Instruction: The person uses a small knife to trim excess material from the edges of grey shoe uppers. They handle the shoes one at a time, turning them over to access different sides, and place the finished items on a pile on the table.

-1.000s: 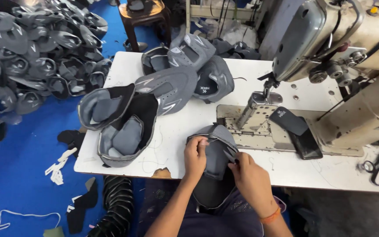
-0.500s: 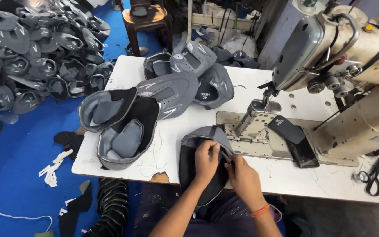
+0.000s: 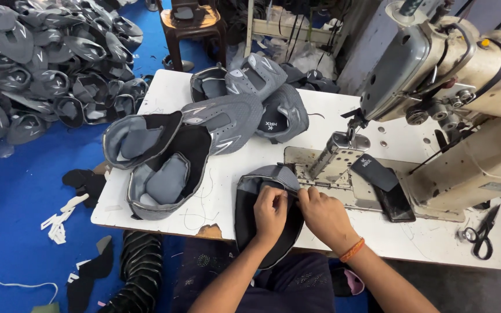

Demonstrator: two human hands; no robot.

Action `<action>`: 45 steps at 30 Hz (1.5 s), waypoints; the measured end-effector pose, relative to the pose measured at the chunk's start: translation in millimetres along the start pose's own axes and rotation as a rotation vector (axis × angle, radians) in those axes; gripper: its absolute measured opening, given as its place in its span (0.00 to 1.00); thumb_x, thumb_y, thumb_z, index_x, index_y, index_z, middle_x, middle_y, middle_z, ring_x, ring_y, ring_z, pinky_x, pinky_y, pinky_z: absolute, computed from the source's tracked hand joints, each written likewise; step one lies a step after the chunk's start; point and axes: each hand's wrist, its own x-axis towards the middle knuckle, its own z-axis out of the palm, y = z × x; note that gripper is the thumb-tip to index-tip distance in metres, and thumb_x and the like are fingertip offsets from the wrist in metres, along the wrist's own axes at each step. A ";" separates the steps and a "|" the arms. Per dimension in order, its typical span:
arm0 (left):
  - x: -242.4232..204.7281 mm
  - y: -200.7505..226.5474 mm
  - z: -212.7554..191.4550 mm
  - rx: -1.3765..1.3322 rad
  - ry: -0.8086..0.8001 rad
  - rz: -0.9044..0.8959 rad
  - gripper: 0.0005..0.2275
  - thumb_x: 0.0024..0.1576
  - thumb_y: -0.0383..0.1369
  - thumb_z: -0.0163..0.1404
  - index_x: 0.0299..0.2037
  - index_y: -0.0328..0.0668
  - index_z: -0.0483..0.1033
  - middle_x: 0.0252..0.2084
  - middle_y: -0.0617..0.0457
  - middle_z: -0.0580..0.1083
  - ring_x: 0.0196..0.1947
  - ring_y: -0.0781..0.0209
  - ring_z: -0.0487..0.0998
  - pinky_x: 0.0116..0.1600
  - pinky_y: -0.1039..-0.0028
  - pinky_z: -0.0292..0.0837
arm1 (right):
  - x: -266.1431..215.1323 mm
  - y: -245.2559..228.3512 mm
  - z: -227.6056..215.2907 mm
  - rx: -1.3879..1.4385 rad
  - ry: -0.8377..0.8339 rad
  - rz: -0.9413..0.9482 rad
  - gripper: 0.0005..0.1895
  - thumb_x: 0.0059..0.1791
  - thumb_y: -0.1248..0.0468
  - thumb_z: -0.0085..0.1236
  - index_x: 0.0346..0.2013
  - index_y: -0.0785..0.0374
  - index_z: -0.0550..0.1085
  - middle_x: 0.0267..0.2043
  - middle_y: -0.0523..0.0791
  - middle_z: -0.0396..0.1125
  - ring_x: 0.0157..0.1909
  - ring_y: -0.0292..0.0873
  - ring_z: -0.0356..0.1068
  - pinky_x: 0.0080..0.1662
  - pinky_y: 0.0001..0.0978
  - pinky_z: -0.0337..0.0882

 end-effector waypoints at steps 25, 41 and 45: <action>-2.2 61.5 -63.2 0.326 -0.176 0.152 0.19 0.54 0.23 0.56 0.57 0.36 0.71 0.56 0.41 0.69 0.56 0.41 0.71 0.60 0.57 0.69 | -67.5 -5.4 110.9 1.515 0.391 0.845 0.10 0.56 0.60 0.51 0.45 0.64 0.70 0.19 0.39 0.60 0.17 0.31 0.54 0.21 0.25 0.55; -36.2 24.2 -23.8 0.255 -0.449 0.186 0.06 0.51 0.22 0.53 0.37 0.39 0.78 0.38 0.50 0.76 0.42 0.45 0.76 0.48 0.56 0.70 | -95.2 -39.0 67.1 1.352 0.238 0.456 0.04 0.49 0.69 0.62 0.36 0.66 0.76 0.30 0.39 0.75 0.31 0.29 0.67 0.35 0.21 0.66; -44.6 2.9 -17.0 0.202 -0.367 0.078 0.03 0.54 0.22 0.51 0.37 0.38 0.75 0.36 0.47 0.76 0.40 0.44 0.77 0.45 0.56 0.71 | -84.0 -37.2 30.8 1.088 0.182 0.590 0.13 0.46 0.66 0.66 0.44 0.65 0.76 0.25 0.46 0.71 0.27 0.38 0.63 0.31 0.28 0.66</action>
